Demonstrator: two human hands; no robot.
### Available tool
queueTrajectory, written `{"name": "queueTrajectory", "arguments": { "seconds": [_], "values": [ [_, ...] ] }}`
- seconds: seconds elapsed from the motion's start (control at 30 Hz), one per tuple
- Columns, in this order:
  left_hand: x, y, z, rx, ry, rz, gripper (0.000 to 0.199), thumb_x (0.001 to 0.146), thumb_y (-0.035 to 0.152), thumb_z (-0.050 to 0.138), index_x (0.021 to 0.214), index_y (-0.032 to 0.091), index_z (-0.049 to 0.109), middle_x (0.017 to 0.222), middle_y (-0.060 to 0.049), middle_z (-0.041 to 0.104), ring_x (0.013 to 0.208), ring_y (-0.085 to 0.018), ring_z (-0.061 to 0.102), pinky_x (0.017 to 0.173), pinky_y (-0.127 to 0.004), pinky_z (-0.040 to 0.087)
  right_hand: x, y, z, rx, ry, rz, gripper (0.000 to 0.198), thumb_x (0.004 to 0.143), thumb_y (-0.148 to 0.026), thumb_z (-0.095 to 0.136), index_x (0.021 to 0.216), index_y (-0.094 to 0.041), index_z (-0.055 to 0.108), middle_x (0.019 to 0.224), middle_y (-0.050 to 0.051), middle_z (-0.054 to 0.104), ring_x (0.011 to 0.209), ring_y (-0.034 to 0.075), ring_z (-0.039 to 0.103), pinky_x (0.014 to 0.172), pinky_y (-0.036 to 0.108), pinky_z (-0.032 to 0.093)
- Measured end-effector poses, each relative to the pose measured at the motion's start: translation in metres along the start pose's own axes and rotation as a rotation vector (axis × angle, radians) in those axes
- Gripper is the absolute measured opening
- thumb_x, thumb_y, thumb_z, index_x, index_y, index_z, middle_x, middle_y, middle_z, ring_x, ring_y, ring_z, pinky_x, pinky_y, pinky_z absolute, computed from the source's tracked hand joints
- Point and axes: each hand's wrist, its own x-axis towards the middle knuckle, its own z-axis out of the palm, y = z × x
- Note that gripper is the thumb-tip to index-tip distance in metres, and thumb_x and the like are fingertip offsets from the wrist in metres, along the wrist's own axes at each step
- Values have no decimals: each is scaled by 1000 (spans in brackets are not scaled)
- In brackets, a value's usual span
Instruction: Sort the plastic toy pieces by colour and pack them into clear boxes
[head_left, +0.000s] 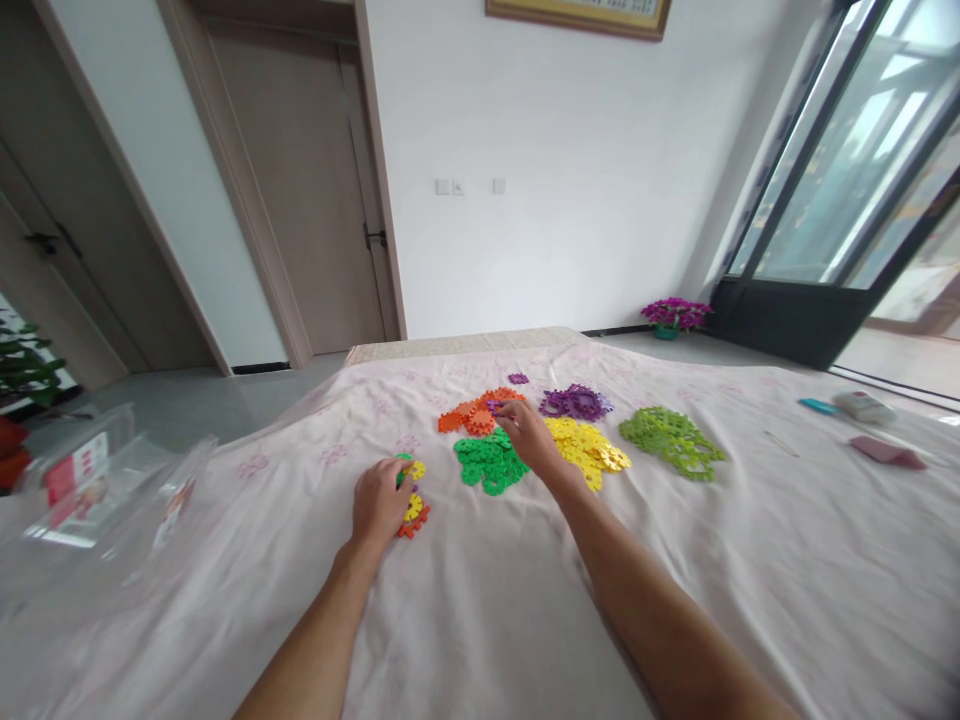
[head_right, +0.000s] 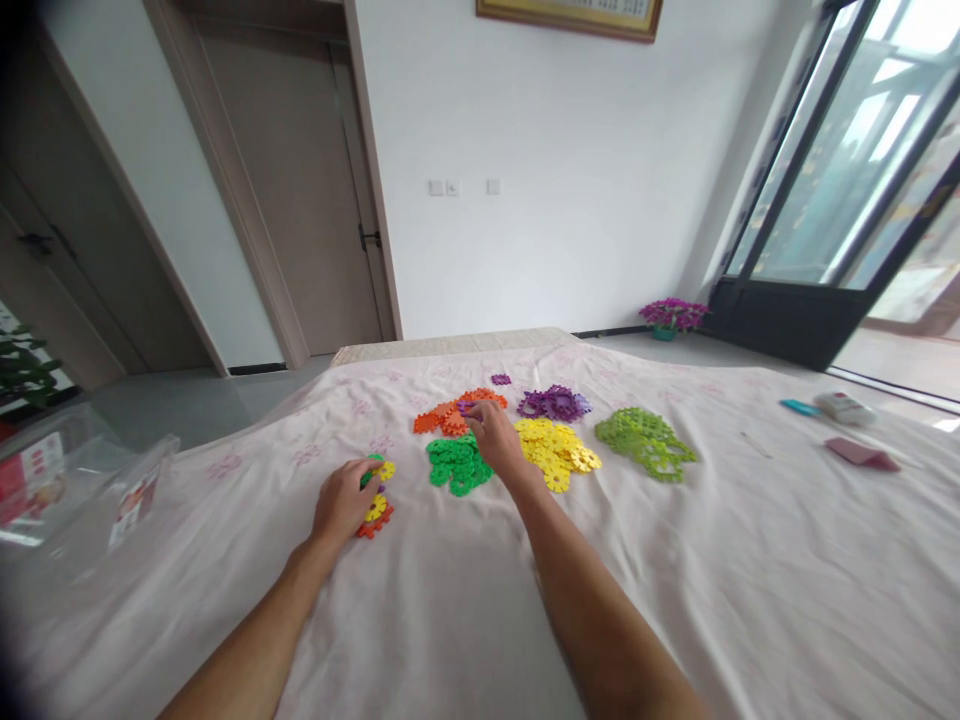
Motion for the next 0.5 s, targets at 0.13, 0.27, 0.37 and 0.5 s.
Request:
{"name": "queueTrajectory", "arguments": {
  "seconds": [0.13, 0.27, 0.37, 0.5],
  "values": [
    [0, 0, 0, -9, 2, 1, 26, 84, 22, 51, 104, 22, 68, 112, -4, 69, 106, -20, 61, 95, -31, 43, 11, 49, -26, -179, 112, 159, 15, 87, -25, 52, 92, -17, 63, 102, 10, 62, 102, 22, 55, 90, 34, 41],
    [0, 0, 0, -13, 8, -4, 25, 85, 23, 50, 102, 23, 68, 112, -4, 69, 106, -19, 61, 95, -31, 43, 22, 86, -51, -379, 138, 271, 16, 87, -23, 53, 93, -15, 65, 105, 13, 61, 101, 23, 55, 88, 33, 40],
    [0, 0, 0, -20, 4, -3, 26, 84, 23, 50, 102, 22, 69, 112, -5, 69, 106, -20, 61, 95, -31, 43, 29, 105, -68, -472, 113, 325, 19, 86, -24, 55, 98, -13, 66, 109, 15, 61, 99, 24, 56, 87, 32, 40],
    [1, -1, 1, -41, -5, 4, 27, 83, 19, 49, 102, 21, 69, 112, -5, 69, 107, -20, 61, 96, -32, 43, 32, 109, -77, -513, 113, 335, 28, 85, -22, 57, 110, -13, 65, 116, 16, 60, 103, 23, 56, 89, 31, 40]
  ]
}}
